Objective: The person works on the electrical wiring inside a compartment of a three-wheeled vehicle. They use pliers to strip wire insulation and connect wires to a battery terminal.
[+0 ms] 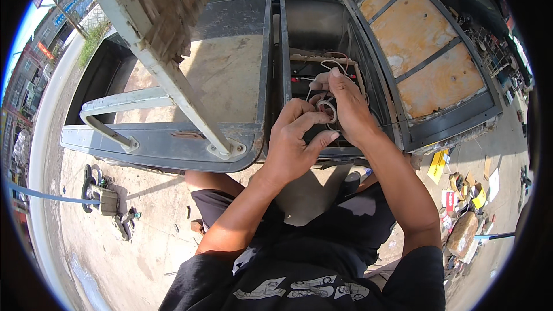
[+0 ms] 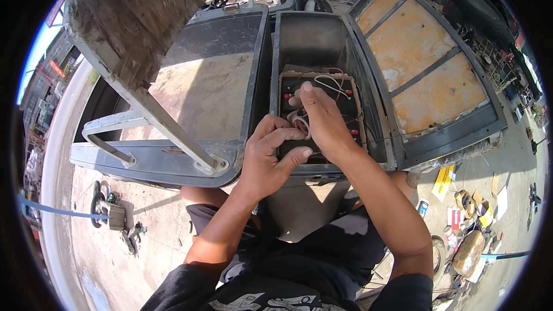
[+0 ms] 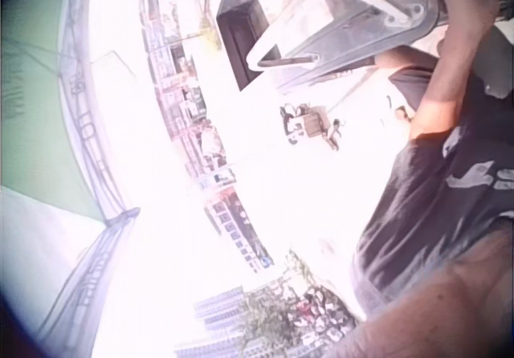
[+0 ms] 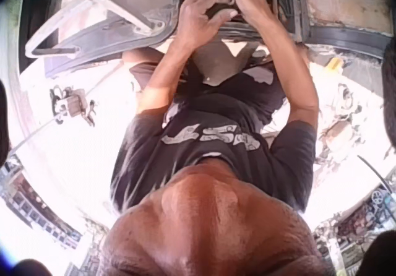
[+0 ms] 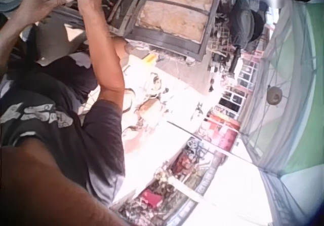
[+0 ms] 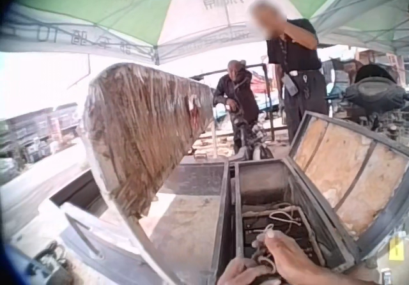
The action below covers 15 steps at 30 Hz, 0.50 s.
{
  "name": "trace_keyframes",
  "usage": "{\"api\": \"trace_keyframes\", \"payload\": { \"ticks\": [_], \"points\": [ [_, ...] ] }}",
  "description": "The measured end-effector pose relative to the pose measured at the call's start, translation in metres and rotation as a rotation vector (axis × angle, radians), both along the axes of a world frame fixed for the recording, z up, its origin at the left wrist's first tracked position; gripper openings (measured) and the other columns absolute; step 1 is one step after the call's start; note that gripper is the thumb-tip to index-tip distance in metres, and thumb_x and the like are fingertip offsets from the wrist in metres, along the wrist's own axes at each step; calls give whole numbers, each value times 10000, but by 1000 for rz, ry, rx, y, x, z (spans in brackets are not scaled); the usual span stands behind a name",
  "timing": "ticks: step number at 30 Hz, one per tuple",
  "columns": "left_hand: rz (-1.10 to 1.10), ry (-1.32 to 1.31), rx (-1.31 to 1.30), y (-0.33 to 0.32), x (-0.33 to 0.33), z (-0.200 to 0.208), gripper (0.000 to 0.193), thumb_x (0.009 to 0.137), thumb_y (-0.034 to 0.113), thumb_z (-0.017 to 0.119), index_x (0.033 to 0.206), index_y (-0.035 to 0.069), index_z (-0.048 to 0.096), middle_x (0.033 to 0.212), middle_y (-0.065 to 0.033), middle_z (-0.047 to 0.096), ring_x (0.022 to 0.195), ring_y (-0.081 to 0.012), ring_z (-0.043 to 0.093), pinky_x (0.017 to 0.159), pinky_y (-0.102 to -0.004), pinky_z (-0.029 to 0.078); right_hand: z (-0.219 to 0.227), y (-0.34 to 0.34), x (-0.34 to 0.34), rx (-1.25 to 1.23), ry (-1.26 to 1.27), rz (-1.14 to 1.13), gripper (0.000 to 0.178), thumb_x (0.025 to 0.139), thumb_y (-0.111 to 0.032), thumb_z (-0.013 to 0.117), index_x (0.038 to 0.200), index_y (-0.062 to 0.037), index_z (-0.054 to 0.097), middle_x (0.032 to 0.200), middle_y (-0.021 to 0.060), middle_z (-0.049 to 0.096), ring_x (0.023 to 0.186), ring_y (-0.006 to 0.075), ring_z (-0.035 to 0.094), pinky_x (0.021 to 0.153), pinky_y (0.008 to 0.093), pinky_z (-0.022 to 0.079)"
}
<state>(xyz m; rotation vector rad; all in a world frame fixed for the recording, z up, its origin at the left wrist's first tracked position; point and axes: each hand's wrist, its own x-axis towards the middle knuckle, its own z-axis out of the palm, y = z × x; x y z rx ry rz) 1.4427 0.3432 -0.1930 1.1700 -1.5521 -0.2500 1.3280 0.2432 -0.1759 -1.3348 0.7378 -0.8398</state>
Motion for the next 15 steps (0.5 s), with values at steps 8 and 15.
{"api": "trace_keyframes", "payload": {
  "ticks": [8, 15],
  "points": [
    [277, -351, -25, 49, 28, 3, 199, 681, -19, 723, 852, -15, 623, 858, -116, 528, 789, -303, 545, 680, -391, 452, -19, 38, 24, -175, 49, 248, 573, 1000, -519, 369, 1177, 7, 513, 1067, 83, 553, 947, 155, 542, 844, 307, 468],
    [421, -682, 204, 60, 47, 8, 94, 711, 32, 665, 753, -1, 588, 852, -131, 499, 837, -320, 561, 640, -405, 479, -23, 38, -39, 34, -172, 125, 574, 1000, -508, 378, 1183, 22, 505, 1091, 123, 562, 870, 173, 610, 762, 310, 526]
  ]
}}
